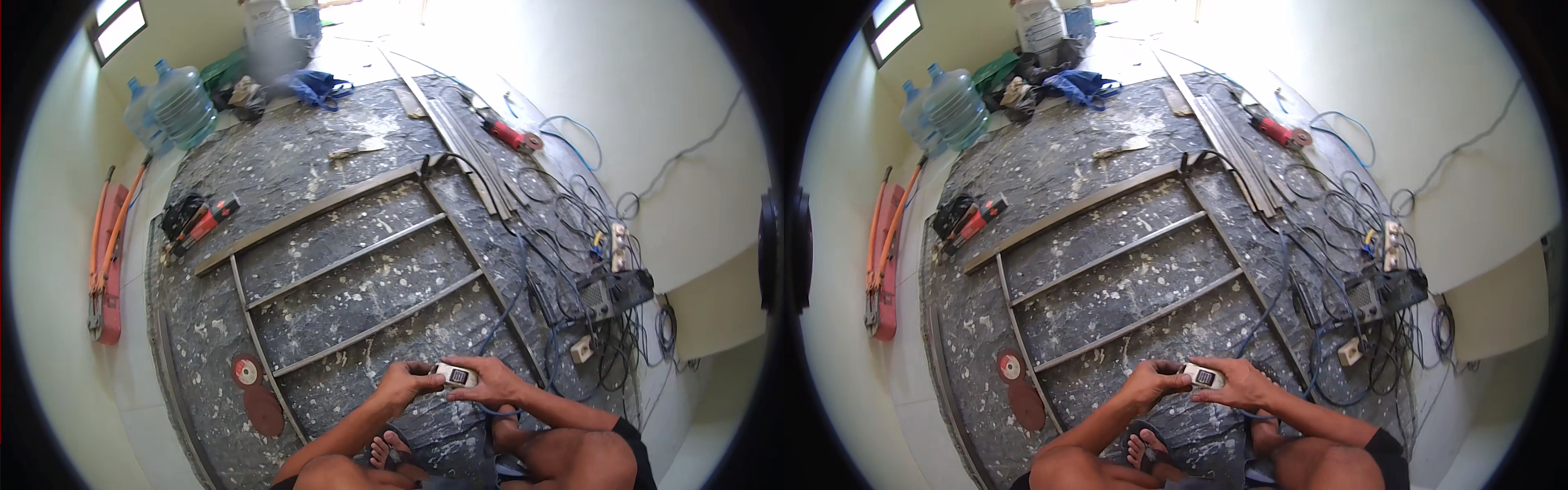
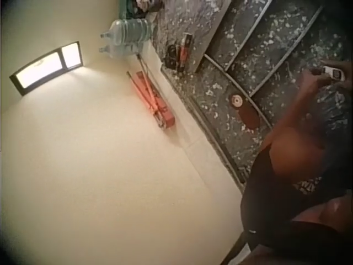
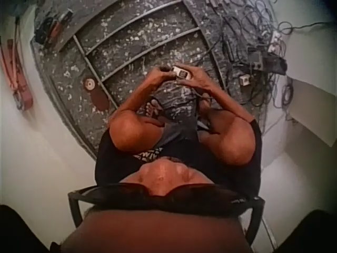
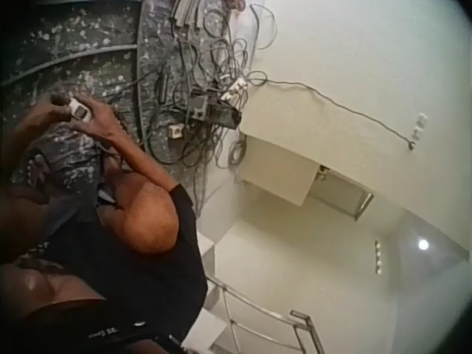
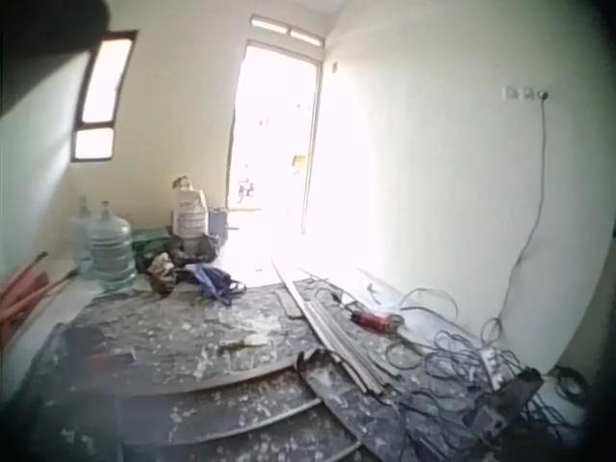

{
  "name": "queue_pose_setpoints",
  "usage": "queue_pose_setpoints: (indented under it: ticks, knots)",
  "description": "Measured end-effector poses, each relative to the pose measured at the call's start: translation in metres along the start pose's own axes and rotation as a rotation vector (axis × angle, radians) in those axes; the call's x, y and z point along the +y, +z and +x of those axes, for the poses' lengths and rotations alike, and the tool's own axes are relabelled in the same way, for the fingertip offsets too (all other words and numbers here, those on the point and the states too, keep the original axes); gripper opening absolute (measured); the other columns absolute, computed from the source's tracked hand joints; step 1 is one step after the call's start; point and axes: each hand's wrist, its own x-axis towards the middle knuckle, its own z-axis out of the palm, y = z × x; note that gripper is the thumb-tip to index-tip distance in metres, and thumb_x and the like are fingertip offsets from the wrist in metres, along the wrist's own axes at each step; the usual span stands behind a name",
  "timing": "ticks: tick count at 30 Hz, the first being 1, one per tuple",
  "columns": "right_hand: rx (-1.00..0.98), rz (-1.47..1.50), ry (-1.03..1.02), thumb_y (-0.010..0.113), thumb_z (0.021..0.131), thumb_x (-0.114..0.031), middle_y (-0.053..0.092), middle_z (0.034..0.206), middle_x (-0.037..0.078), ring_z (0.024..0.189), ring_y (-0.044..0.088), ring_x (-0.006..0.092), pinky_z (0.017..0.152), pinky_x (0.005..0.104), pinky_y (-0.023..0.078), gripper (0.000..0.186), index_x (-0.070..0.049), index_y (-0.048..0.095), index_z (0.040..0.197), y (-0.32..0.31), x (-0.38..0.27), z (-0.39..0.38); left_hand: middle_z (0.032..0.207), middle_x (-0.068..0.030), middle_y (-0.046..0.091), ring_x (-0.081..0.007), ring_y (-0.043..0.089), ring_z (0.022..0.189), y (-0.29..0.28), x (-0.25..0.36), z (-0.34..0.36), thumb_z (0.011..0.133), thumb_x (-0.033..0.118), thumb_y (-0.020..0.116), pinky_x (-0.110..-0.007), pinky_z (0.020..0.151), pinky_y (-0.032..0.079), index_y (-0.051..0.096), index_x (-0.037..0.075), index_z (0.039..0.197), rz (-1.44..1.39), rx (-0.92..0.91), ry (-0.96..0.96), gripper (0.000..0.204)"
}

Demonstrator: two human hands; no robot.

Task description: Measure and weld a metal frame on the floor.

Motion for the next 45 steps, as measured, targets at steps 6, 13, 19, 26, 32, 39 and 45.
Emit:
queue_pose_setpoints:
  ticks: [6,13,19,26,32,39,45]
  knots:
    - [-0.053,-0.024,0.187,0.064,0.09,-0.055,0.069,0.108,0.021,0.101,0.067,0.0343,0.087,0.0416,0.05,0.066,-0.003,0.058,0.13,-0.001,-0.023,-0.033,0.1,-0.0125,0.071,-0.02,0.068,0.092,0.022,0.036,-0.003,0.079,0.02,0.085,-0.031,0.086,0.053,0.068,-0.007,0.11,0.347,-0.24,-0.093,0.044]
    - [-0.029,0.188,0.264,0.057,0.092,-0.056,0.063,0.098,0.02,0.094,0.063,0.0293,0.081,0.0402,0.046,0.058,0.0,0.06,0.106,0.0,0.029,-0.044,0.097,-0.01,0.071,-0.0185,0.064,0.089,0.002,0.121,-0.022,0.086,0.021,0.075,-0.031,0.08,0.05,0.072,0.002,0.109,0.643,0.045,0.19,0.03]
    - [-0.379,0.645,0.302,0.057,0.09,-0.03,0.063,0.111,0.014,0.099,0.058,0.0189,0.086,0.0308,0.045,0.049,-0.001,0.059,0.129,0.003,0.08,-0.063,0.092,-0.0054,0.068,-0.0158,0.063,0.084,-0.069,0.269,-0.071,0.093,0.02,0.068,-0.03,0.081,0.051,0.069,0.0,0.106,0.631,0.55,0.483,0.024]
    - [-0.172,0.325,0.518,0.061,0.093,-0.034,0.073,0.096,0.012,0.088,0.067,0.019,0.081,0.0356,0.051,0.036,-0.006,0.073,0.112,-0.036,0.144,-0.088,0.101,-0.007,0.065,-0.0188,0.062,0.092,-0.055,0.208,0.014,0.095,0.029,0.066,-0.033,0.086,0.049,0.064,0.003,0.115,0.639,0.665,0.606,0.033]
    - [0.153,0.148,0.719,0.062,0.091,-0.036,0.073,0.09,0.017,0.083,0.072,0.0277,0.075,0.0402,0.052,0.035,-0.006,0.074,0.105,-0.065,0.173,-0.113,0.112,-0.0177,0.061,-0.036,0.058,0.108,-0.027,0.066,0.102,0.078,0.025,0.082,-0.044,0.093,0.047,0.061,0.001,0.12,1.556,0.544,0.713,0.053]
    - [0.149,0.092,0.765,0.063,0.09,-0.036,0.071,0.092,0.022,0.087,0.071,0.0339,0.077,0.0419,0.052,0.036,-0.006,0.073,0.107,-0.064,0.18,-0.113,0.104,-0.013,0.06,-0.0335,0.057,0.099,-0.041,0.016,0.146,0.078,0.022,0.079,-0.045,0.087,0.047,0.066,0.006,0.107,1.619,0.661,0.706,0.035]
    - [0.259,0.089,0.784,0.064,0.088,-0.034,0.071,0.09,0.023,0.086,0.072,0.0336,0.077,0.0412,0.053,0.037,-0.002,0.073,0.105,-0.056,0.195,-0.116,0.099,-0.0114,0.061,-0.0328,0.058,0.096,-0.037,0.007,0.154,0.081,0.017,0.076,-0.046,0.085,0.047,0.068,0.008,0.1,1.494,0.692,0.826,0.023]
